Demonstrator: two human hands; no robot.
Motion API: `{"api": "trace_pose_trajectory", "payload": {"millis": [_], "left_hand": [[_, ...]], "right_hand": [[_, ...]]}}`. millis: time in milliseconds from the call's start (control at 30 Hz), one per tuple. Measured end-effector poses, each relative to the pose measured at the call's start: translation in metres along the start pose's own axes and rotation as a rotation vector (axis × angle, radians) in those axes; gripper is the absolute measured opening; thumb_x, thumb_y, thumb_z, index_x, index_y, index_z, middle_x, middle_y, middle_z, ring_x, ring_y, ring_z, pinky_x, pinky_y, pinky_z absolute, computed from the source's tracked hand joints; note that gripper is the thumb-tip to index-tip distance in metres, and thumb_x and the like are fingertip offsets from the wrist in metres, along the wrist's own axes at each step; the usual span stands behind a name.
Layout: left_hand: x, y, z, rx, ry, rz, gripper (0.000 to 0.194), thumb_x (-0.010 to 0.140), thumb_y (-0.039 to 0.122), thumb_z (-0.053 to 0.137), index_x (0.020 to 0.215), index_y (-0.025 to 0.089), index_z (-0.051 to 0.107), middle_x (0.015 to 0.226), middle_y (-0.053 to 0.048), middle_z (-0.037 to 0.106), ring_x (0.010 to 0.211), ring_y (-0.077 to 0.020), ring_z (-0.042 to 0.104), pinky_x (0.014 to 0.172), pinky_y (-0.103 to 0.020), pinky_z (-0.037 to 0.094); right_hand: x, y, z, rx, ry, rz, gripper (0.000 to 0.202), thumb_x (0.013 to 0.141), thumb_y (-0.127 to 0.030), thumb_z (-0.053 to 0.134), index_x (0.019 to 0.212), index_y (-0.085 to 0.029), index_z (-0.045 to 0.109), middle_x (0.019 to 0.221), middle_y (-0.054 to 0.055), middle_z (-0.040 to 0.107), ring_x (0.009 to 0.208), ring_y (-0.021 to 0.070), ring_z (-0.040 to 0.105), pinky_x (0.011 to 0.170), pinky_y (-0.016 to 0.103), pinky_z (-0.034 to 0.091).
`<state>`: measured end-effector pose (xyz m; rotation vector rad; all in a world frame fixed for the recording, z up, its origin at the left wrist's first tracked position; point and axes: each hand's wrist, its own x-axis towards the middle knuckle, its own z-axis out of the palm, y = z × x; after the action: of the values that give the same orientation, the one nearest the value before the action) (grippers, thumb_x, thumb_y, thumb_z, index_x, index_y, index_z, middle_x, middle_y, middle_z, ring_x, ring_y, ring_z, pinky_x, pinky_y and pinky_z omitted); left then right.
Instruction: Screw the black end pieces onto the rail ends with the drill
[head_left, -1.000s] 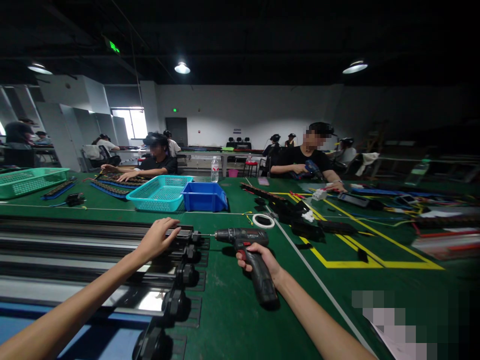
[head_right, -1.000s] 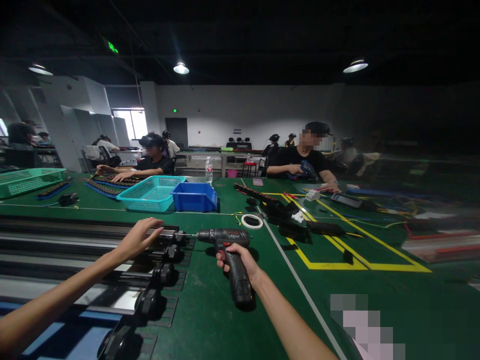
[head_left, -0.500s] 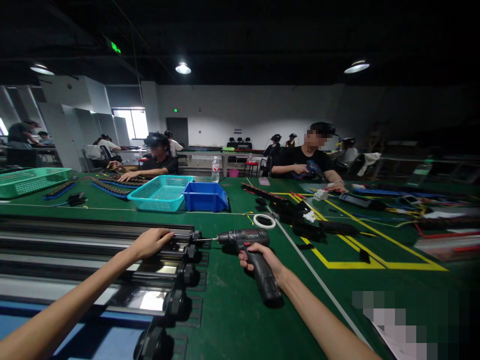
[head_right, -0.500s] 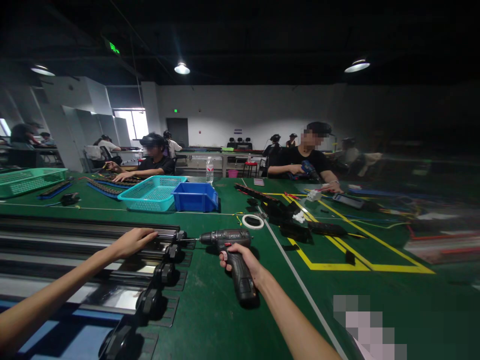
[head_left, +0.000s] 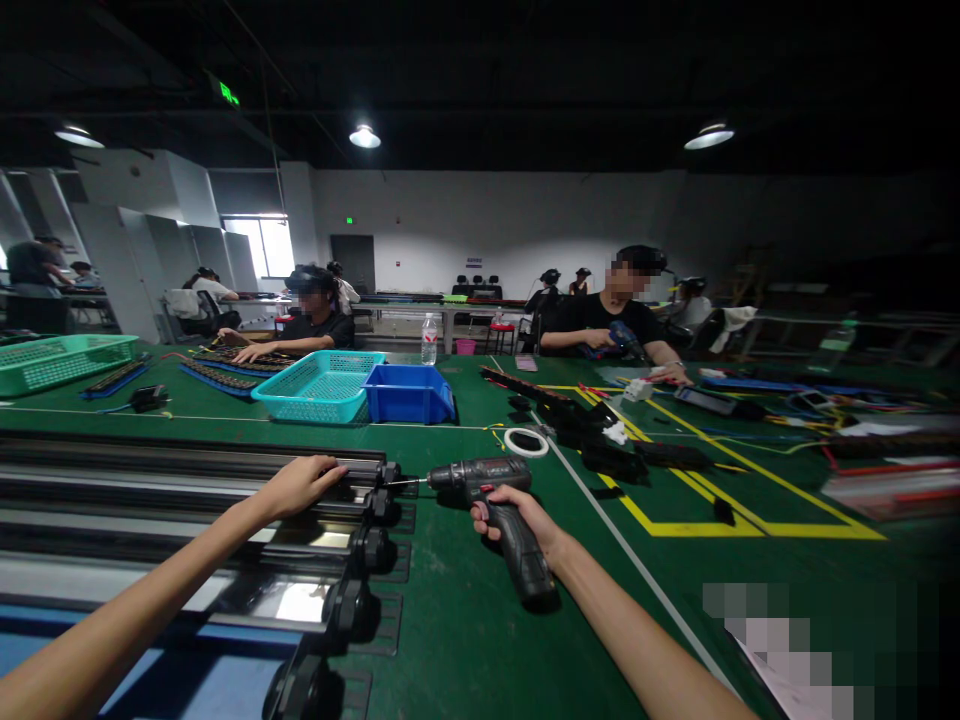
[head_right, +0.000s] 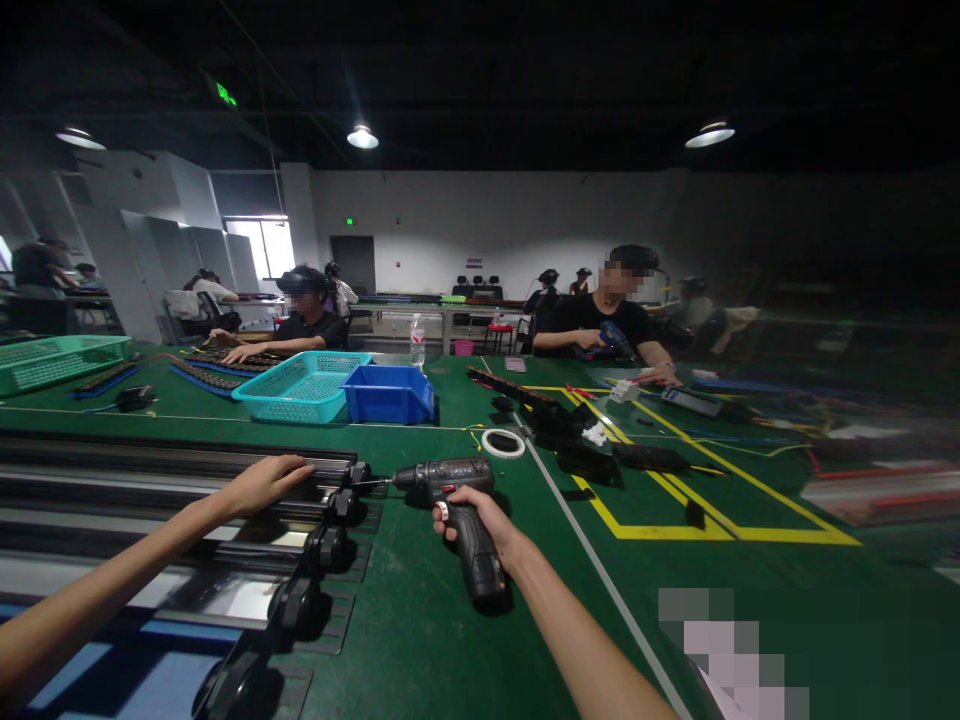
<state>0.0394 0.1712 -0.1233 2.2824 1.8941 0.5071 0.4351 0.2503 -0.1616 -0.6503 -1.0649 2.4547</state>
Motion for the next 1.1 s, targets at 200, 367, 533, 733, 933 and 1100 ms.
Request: {"api": "trace_pose_trajectory", "payload": {"millis": [200,367,533,733,933,1100], "left_hand": [[0.000,-0.001,0.000,0.001,0.001,0.016,0.050,0.092,0.055,0.030,0.081,0.019,0.063,0.080,-0.006,0.067,0.075,-0.0202,0.061,0.067,-0.025,0.036],[0.001,-0.001,0.001,0.018,0.000,0.016,0.050,0.092,0.054,0.029,0.081,0.019,0.063,0.080,-0.006,0.067,0.076,-0.0203,0.060,0.067,-0.025,0.036],[0.001,-0.001,0.001,0.020,-0.005,0.021,0.050,0.093,0.054,0.028,0.083,0.020,0.063,0.083,-0.006,0.067,0.077,-0.0203,0.060,0.067,-0.025,0.035],[0.001,0.000,0.000,0.021,0.001,0.024,0.049,0.092,0.054,0.029,0.083,0.020,0.063,0.085,-0.006,0.068,0.078,-0.0209,0.061,0.067,-0.025,0.036],[0.000,0.000,0.000,0.025,0.004,0.027,0.050,0.093,0.054,0.028,0.085,0.020,0.064,0.082,-0.007,0.067,0.077,-0.0206,0.061,0.068,-0.025,0.037],[-0.001,0.000,0.001,0.026,0.011,0.029,0.050,0.093,0.053,0.028,0.087,0.020,0.065,0.083,-0.007,0.067,0.078,-0.0206,0.061,0.069,-0.025,0.037]], "right_hand": [[-0.001,-0.002,0.005,0.017,0.018,0.006,0.024,0.080,-0.029,0.050,0.084,-0.006,0.057,0.076,0.010,0.058,0.059,0.0087,0.055,0.050,0.013,0.045],[-0.001,-0.003,0.005,-0.012,0.014,0.019,0.025,0.080,-0.030,0.051,0.084,-0.006,0.057,0.075,0.009,0.058,0.056,0.0079,0.054,0.049,0.014,0.045],[-0.002,-0.006,0.009,-0.034,0.043,0.010,0.022,0.080,-0.028,0.051,0.083,-0.007,0.057,0.076,0.008,0.059,0.056,0.0077,0.055,0.049,0.014,0.045],[-0.006,-0.013,0.018,-0.125,0.093,0.048,0.023,0.081,-0.029,0.052,0.084,-0.007,0.057,0.073,0.008,0.060,0.055,0.0079,0.057,0.051,0.015,0.047],[-0.004,-0.014,0.016,-0.144,0.122,0.038,0.022,0.080,-0.029,0.055,0.083,-0.008,0.058,0.072,0.006,0.060,0.057,0.0082,0.057,0.051,0.015,0.048],[-0.004,-0.014,0.019,-0.129,0.162,0.018,0.019,0.078,-0.026,0.057,0.082,-0.008,0.058,0.074,0.005,0.059,0.059,0.0085,0.058,0.051,0.016,0.049]]}}
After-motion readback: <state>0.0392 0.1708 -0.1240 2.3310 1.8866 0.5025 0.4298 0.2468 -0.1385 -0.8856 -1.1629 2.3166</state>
